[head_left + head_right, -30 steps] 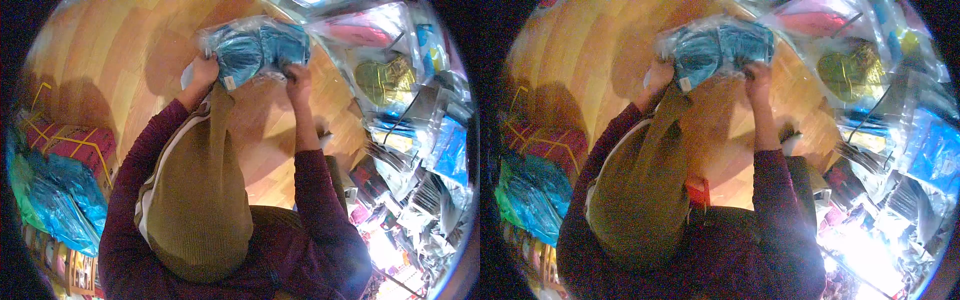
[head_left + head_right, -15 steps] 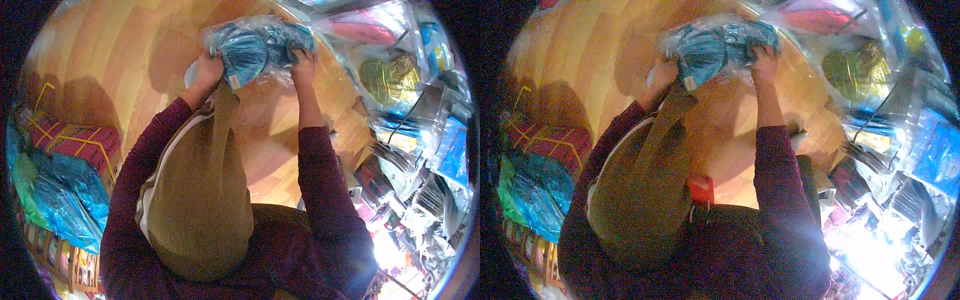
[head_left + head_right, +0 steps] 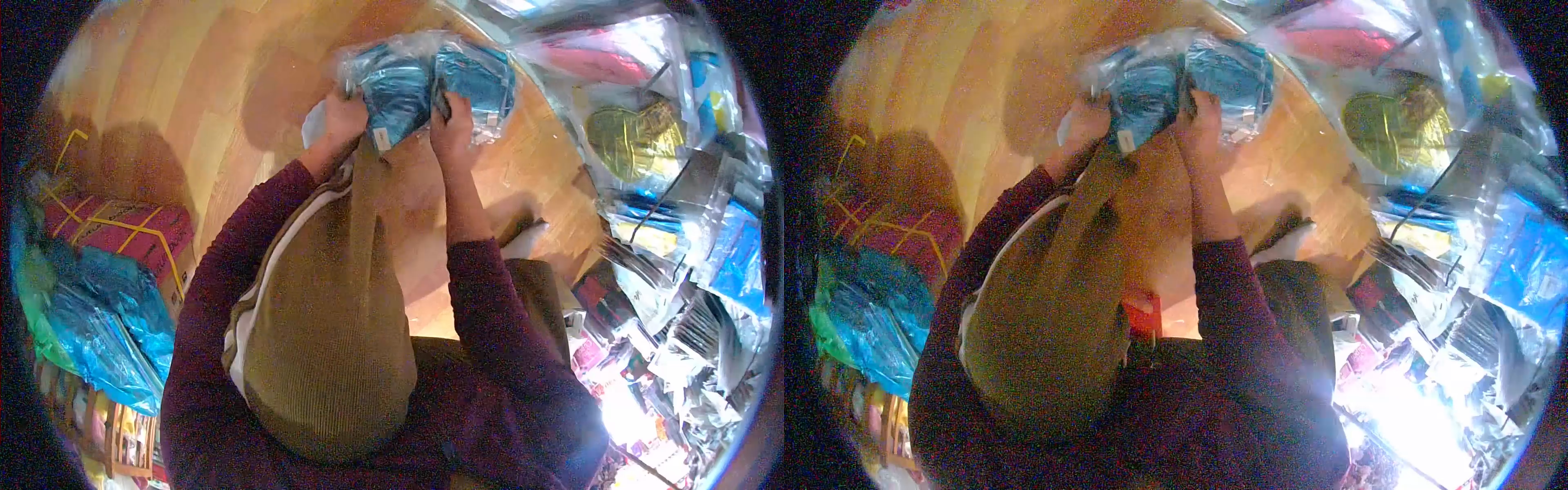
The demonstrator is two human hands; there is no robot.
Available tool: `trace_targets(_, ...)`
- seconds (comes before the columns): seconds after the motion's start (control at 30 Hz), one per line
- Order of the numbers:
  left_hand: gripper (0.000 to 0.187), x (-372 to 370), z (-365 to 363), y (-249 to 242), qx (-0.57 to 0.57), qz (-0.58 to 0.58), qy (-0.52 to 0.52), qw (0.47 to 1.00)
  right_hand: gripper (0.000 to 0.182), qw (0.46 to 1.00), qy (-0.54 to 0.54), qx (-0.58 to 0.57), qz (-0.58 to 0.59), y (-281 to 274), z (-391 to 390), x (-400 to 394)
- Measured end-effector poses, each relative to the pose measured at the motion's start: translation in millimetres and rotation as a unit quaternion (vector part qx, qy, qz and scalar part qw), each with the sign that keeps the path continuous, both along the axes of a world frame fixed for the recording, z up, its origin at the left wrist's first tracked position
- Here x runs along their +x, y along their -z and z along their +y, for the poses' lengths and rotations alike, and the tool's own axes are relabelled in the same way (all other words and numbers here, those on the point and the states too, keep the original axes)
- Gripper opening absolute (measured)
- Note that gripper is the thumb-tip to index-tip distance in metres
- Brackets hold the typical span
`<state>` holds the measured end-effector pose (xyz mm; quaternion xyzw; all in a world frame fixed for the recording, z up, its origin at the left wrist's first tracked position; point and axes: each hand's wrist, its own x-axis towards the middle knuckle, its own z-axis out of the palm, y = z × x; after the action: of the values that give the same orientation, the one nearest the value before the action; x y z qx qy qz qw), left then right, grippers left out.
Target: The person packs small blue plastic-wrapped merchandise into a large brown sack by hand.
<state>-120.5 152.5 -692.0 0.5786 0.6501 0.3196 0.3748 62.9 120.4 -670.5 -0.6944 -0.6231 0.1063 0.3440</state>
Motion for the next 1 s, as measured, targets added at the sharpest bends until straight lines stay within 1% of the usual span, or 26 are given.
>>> trace_targets(0.03,0.02,0.8,3.9,-26.9,-0.051,0.013,0.009,0.999,0.021,0.998,0.014,-0.052,-0.012,-16.3,-15.7,-3.2)
trace_targets(0.07,0.02,3.8,4.2,-42.4,-0.102,0.024,0.019,0.994,0.02,0.994,0.029,-0.103,-0.028,-28.4,-28.6,-1.5)
trace_targets(0.1,0.02,6.9,3.7,-40.4,-0.103,0.019,0.023,0.994,0.02,0.994,0.032,-0.104,-0.032,-29.2,-38.2,6.3)
trace_targets(0.17,0.02,10.6,7.8,-29.7,-0.115,-0.075,-0.043,0.99,0.022,0.953,0.08,-0.29,-0.031,-17.3,-55.2,32.2)
trace_targets(0.2,0.02,9.8,7.5,-23.5,-0.114,-0.077,-0.047,0.989,0.023,0.959,0.111,-0.24,0.103,-8.9,-59.9,53.2)
trace_targets(0.23,0.02,7.2,6.9,-18.7,-0.061,-0.044,-0.011,0.997,0.024,0.943,0.137,-0.187,0.237,-25.5,-50.0,55.5)
trace_targets(0.27,0.02,4.3,4.6,-14.2,-0.009,-0.01,0.027,1.0,0.026,0.885,0.226,-0.234,0.331,-47.6,-42.3,64.9)
trace_targets(0.3,0.02,3.6,3.8,-17.5,-0.011,-0.008,0.028,0.999,0.028,0.873,0.228,-0.15,0.404,-15.8,-46.4,99.8)
trace_targets(0.37,0.023,9.0,8.8,-25.8,-0.146,-0.075,-0.028,0.986,0.025,0.862,0.227,-0.156,0.426,-34.5,-24.5,110.6)
trace_targets(0.4,0.023,9.7,9.6,-22.7,-0.145,-0.076,-0.024,0.986,0.024,0.851,0.224,-0.163,0.447,-41.7,-15.5,113.8)
trace_targets(0.43,0.024,6.8,10.0,-18.0,-0.145,-0.034,0.02,0.989,0.024,0.851,0.226,-0.162,0.446,-32.9,-10.4,118.3)
trace_targets(0.47,0.025,4.6,9.8,-13.2,-0.144,0.01,0.062,0.988,0.024,0.876,0.217,-0.176,0.394,-21.5,-3.0,119.6)
trace_targets(0.5,0.025,5.2,9.6,-13.3,-0.144,0.012,0.06,0.988,0.025,0.897,0.207,-0.189,0.342,-16.8,2.5,116.5)
trace_targets(0.53,0.025,6.2,8.0,-13.5,-0.15,-0.008,0.019,0.989,0.025,0.896,0.205,-0.192,0.345,-14.2,4.0,114.3)
trace_targets(0.57,0.026,7.3,5.8,-13.9,-0.156,-0.027,-0.021,0.987,0.025,0.923,0.182,-0.212,0.263,-11.9,5.6,112.3)
trace_targets(0.6,0.026,9.0,6.5,-27.3,-0.156,-0.023,-0.022,0.987,0.025,0.944,0.159,-0.229,0.179,-10.8,6.9,109.5)
trace_targets(0.63,0.026,11.2,9.6,-52.3,-0.167,-0.03,-0.038,0.985,0.025,0.943,0.159,-0.229,0.181,-6.4,5.3,108.9)
trace_targets(0.67,0.026,12.7,10.9,-65.9,-0.177,-0.039,-0.052,0.982,0.026,0.956,0.157,-0.216,0.121,-1.4,1.9,110.1)
trace_targets(0.7,0.026,12.6,10.6,-64.1,-0.179,-0.038,-0.049,0.982,0.026,0.965,0.156,-0.203,0.06,-6.3,0.8,106.2)
trace_targets(0.73,0.027,12.1,11.2,-59.7,-0.205,-0.062,-0.048,0.976,0.026,0.965,0.159,-0.203,0.059,-11.4,-1.9,101.3)
trace_targets(0.8,0.028,9.2,10.0,-39.2,-0.232,-0.088,-0.045,0.968,0.027,0.979,0.173,-0.103,-0.009,-24.2,-9.4,87.6)
trace_targets(0.87,0.027,6.6,5.6,-7.3,-0.118,-0.081,-0.001,0.99,0.026,0.985,0.156,-0.074,-0.019,-28.2,-10.9,88.7)
trace_targets(0.9,0.027,9.1,6.9,-26.7,-0.118,-0.083,-0.002,0.99,0.026,0.989,0.139,-0.046,-0.028,-30.3,-11.4,89.1)
trace_targets(0.93,0.027,12.7,9.5,-63.4,-0.16,-0.068,-0.033,0.984,0.026,0.989,0.137,-0.045,-0.03,-39.1,-11.6,88.0)
trace_targets(0.97,0.027,14.7,10.8,-83.8,-0.202,-0.053,-0.062,0.976,0.024,0.973,0.153,-0.1,0.141,-53.6,-11.2,85.4)
trace_targets(1.0,0.027,12.3,10.5,-77.7,-0.202,-0.055,-0.062,0.976,0.022,0.925,0.164,-0.152,0.308,-62.2,-10.8,84.1)
